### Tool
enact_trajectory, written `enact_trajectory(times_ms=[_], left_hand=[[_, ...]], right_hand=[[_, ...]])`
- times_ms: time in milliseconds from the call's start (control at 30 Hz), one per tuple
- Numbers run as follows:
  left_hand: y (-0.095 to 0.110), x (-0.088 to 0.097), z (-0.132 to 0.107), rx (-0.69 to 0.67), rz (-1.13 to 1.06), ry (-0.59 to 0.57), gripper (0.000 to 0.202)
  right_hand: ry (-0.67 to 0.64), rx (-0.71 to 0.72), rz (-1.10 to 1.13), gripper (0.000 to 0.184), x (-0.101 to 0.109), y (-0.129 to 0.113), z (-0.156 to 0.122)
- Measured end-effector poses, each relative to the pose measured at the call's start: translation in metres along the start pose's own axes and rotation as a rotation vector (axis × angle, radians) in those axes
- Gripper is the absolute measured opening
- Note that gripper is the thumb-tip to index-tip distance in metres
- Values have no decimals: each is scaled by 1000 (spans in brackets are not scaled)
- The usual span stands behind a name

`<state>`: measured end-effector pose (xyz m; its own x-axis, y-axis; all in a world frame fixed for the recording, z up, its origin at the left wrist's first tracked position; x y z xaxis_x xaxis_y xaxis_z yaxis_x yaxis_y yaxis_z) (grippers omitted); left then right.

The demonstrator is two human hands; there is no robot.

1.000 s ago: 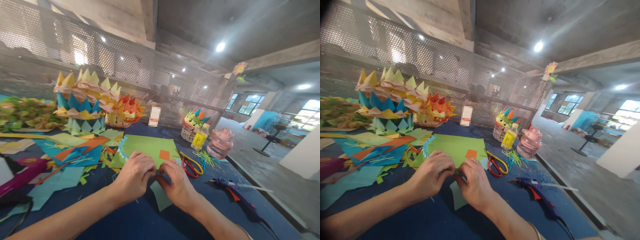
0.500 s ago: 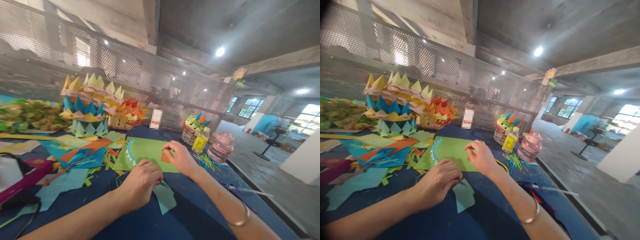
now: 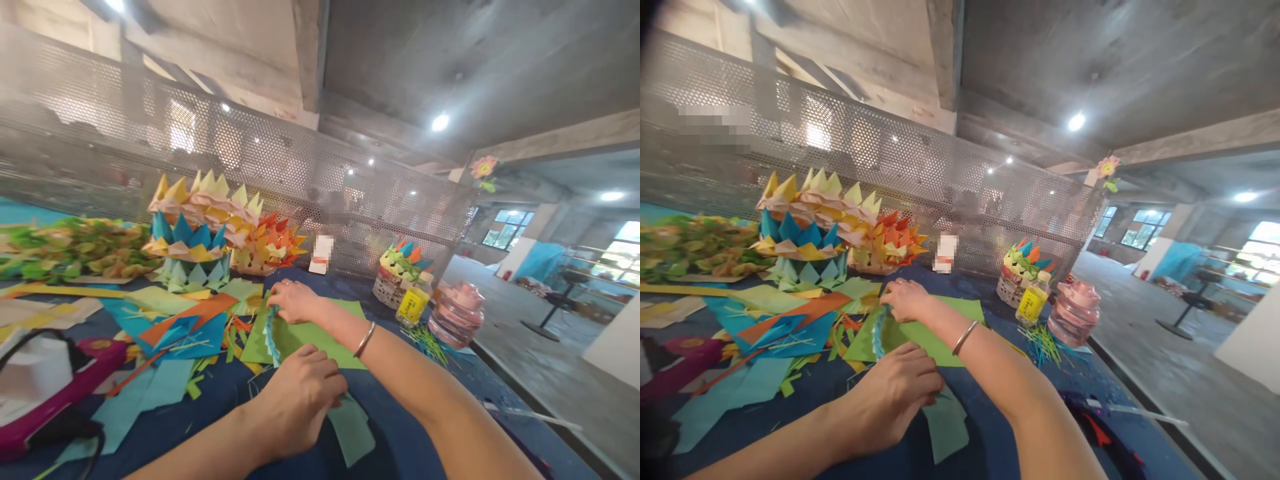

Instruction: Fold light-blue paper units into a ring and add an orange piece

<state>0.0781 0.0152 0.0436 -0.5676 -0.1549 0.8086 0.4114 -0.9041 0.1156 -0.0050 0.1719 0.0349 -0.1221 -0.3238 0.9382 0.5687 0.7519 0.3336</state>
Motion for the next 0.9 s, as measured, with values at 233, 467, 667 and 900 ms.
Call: enact_trajectory(times_ms=[233,467,667,900], left_hand=[[-16,1,-1,107,-37,45,13],[-38,4,-5,232,-88,125,15],[-30,2,-5,245,-177,108,12],[-20,-9,-7,257,-165,33,8]], right_hand=[[-126,-136,-1,10,13,23,-24],[-239,-438,65,26,24,50,-106],[-208,-609,171,27,9,44,-162],[-104,-789,215,26,-3,32,-193]])
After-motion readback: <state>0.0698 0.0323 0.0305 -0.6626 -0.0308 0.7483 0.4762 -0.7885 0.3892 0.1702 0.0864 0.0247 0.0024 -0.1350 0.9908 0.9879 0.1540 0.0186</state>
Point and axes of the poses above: each hand's wrist, its own z-axis towards the middle knuckle, its own x-axis out of the back of the hand, y = z × x, the point moved 10 cm from there along z, towards the middle knuckle, and after that the axes turned 4 degrees about y, right-handed, at the moved point
